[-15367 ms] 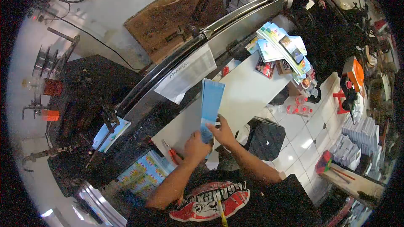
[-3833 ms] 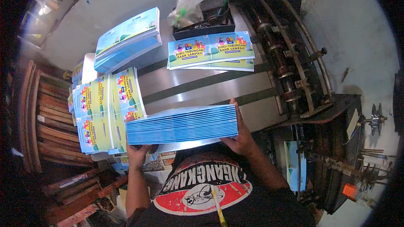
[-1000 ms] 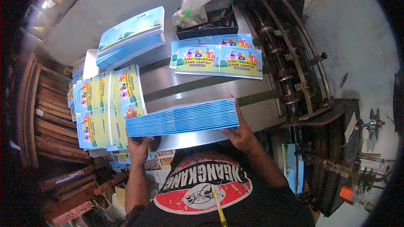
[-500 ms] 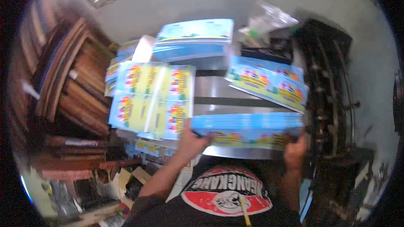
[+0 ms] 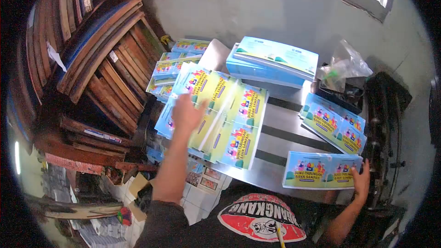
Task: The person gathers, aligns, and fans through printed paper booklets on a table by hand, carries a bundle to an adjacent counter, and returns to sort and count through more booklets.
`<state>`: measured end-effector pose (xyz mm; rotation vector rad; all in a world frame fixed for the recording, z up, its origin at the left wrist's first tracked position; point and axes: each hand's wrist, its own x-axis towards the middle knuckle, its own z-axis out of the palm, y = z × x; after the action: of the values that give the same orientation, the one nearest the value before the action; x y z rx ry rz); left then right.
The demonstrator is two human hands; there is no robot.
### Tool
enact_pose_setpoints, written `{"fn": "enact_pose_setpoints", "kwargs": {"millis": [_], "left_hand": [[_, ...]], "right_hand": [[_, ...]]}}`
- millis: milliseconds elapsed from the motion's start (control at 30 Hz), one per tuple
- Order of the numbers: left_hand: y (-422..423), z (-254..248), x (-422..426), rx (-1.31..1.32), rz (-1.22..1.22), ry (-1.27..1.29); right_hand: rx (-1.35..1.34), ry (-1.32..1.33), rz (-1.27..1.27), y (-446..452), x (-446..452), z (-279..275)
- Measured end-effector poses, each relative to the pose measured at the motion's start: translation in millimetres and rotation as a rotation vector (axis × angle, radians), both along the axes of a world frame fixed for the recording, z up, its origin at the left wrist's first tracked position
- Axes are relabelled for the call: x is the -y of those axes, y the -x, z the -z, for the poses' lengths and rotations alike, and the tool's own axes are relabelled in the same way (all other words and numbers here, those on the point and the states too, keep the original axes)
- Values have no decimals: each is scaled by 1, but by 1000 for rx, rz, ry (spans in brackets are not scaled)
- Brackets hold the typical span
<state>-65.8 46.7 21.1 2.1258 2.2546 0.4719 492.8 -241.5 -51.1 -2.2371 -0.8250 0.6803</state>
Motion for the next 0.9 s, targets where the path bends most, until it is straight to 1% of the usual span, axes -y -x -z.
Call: {"fn": "enact_pose_setpoints", "kwargs": {"millis": [33, 67, 100, 133, 167, 233, 300, 333, 367, 400, 433, 467, 500, 567, 600, 633, 667, 700, 733, 767, 833, 867, 900], "left_hand": [[22, -14, -15, -120, -138, 32], [47, -6, -28, -207, -142, -137], [66, 0, -36, -206, -142, -138], [79, 7, -45, -140, -122, 56], [79, 2, -49, -76, -94, 252], [81, -14, -53, -112, -20, 210], [91, -22, -64, 173, 82, 431], [107, -8, -76, 189, 155, 418], [113, -1, -79, 193, 165, 432], [115, 3, -81, 351, 216, 557], [116, 4, -85, 509, 264, 671], [114, 10, -79, 472, 262, 559], [107, 6, -74, 352, 258, 496], [105, 0, -64, 385, 252, 388], [107, -14, -58, 386, 259, 388], [112, -34, -52, 419, 228, 281], [122, -44, -52, 451, 196, 175], [137, -50, -56, 452, 172, 122], [148, -59, -55, 517, 202, 46], [144, -87, -48, 685, 103, 128], [143, -111, -39, 984, 188, 56], [137, -117, -34, 988, 181, 55], [121, -119, -28, 1110, 256, 98]], "right_hand": [[185, 101, 41, 1, 1, 0], [139, 8, 56, -1, 4, -6], [281, -70, 118, 13, 0, -22], [311, -196, 152, 29, -6, -36], [342, -318, 192, 53, -17, -52], [-94, -820, 108, 128, -45, -68], [356, -566, -229, 192, -70, -62], [118, -417, -341, 232, -92, -68], [-224, -396, -331, 280, -118, -80], [-301, -281, -348, 312, -137, -71], [-262, -245, -375, 334, -153, -47], [-231, -210, -400, 349, -166, -23], [-243, -215, -392, 356, -171, -6], [185, -35, -537, 363, -179, 13], [203, -28, -555, 363, -178, 12], [203, -21, -550, 363, -178, 11], [230, -19, -559, 365, -179, 9], [256, -14, -572, 367, -178, 9], [257, -4, -578, 368, -177, 10], [269, -41, -562, 368, -176, 11], [284, -81, -542, 368, -179, 9], [323, -115, -502, 369, -180, 4], [363, -149, -459, 370, -182, -2]]}}
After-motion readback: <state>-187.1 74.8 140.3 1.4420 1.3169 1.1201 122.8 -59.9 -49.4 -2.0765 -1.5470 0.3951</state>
